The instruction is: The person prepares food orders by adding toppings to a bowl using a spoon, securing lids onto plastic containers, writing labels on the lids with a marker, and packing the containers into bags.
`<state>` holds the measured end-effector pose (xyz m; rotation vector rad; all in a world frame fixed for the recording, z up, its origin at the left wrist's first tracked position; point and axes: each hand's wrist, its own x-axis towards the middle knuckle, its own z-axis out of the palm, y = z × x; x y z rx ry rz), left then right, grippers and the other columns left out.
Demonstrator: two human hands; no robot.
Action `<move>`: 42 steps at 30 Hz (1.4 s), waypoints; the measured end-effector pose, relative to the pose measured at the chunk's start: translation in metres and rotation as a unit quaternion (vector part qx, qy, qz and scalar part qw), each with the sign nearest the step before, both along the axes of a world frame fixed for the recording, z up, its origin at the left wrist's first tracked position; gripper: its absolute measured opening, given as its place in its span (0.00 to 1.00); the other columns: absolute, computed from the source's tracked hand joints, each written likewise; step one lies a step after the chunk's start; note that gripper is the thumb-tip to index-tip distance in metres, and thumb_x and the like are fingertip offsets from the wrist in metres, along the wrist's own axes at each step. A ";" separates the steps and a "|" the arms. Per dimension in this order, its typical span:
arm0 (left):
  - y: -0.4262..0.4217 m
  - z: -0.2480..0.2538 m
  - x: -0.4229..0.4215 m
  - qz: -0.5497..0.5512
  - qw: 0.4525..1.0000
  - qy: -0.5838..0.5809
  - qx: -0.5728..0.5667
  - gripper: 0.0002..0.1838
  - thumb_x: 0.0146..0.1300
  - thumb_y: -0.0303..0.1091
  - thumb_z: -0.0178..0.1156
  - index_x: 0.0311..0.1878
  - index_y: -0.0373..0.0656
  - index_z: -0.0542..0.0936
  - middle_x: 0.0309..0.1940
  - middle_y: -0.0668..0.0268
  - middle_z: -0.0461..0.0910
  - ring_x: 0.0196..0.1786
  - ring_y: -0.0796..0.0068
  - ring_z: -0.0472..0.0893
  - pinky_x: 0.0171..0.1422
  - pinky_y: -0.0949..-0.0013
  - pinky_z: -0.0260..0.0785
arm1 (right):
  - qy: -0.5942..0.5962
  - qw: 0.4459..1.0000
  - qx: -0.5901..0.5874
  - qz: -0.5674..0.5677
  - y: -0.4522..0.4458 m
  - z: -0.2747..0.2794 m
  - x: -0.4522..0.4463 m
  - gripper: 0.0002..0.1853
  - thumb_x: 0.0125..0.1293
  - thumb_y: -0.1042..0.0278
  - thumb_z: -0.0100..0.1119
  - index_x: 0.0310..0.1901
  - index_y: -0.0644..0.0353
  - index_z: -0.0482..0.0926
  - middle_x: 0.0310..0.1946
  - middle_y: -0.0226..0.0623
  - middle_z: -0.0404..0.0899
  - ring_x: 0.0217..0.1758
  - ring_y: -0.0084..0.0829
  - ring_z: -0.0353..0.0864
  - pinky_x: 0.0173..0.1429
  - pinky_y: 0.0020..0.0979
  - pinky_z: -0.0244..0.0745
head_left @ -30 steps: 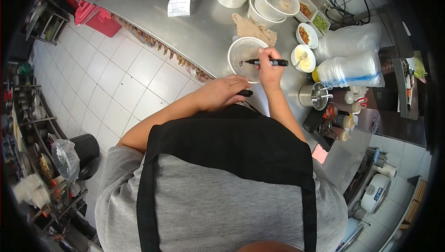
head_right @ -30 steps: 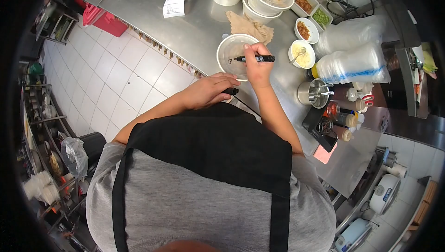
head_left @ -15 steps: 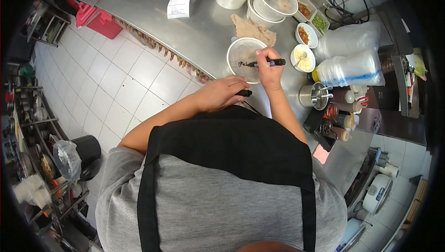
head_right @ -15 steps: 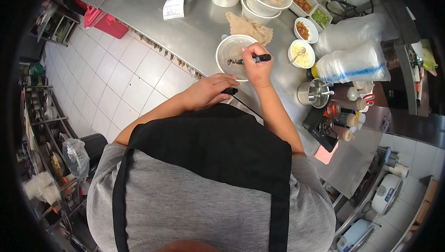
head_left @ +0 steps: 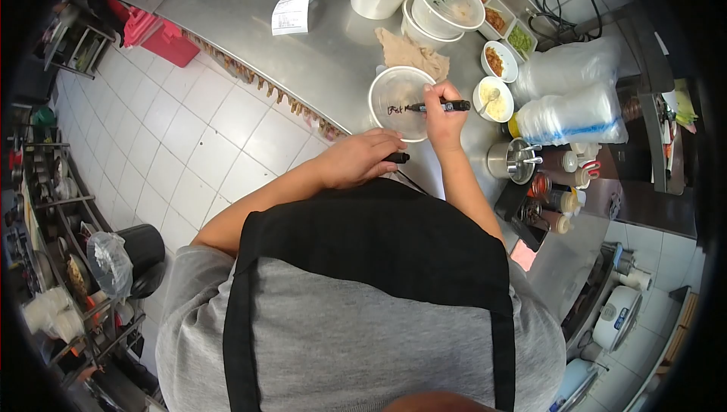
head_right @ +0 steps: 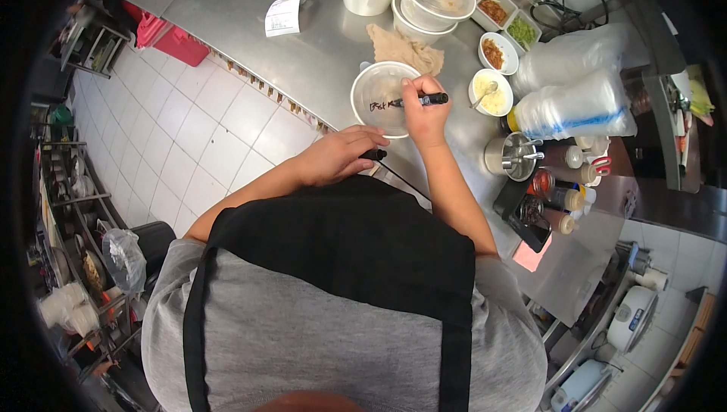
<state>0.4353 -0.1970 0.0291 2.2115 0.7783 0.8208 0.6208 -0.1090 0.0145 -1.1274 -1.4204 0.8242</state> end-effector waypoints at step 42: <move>0.013 0.020 0.014 0.073 0.997 -0.021 -0.026 0.13 0.66 0.40 0.51 0.38 0.37 0.71 0.32 0.53 0.72 0.38 0.49 0.73 0.43 0.56 0.65 | 0.305 0.943 -0.094 0.093 -0.044 0.084 0.008 0.11 0.62 0.71 0.51 0.23 0.58 0.65 0.17 0.33 0.66 0.12 0.21 0.59 0.14 0.22 0.56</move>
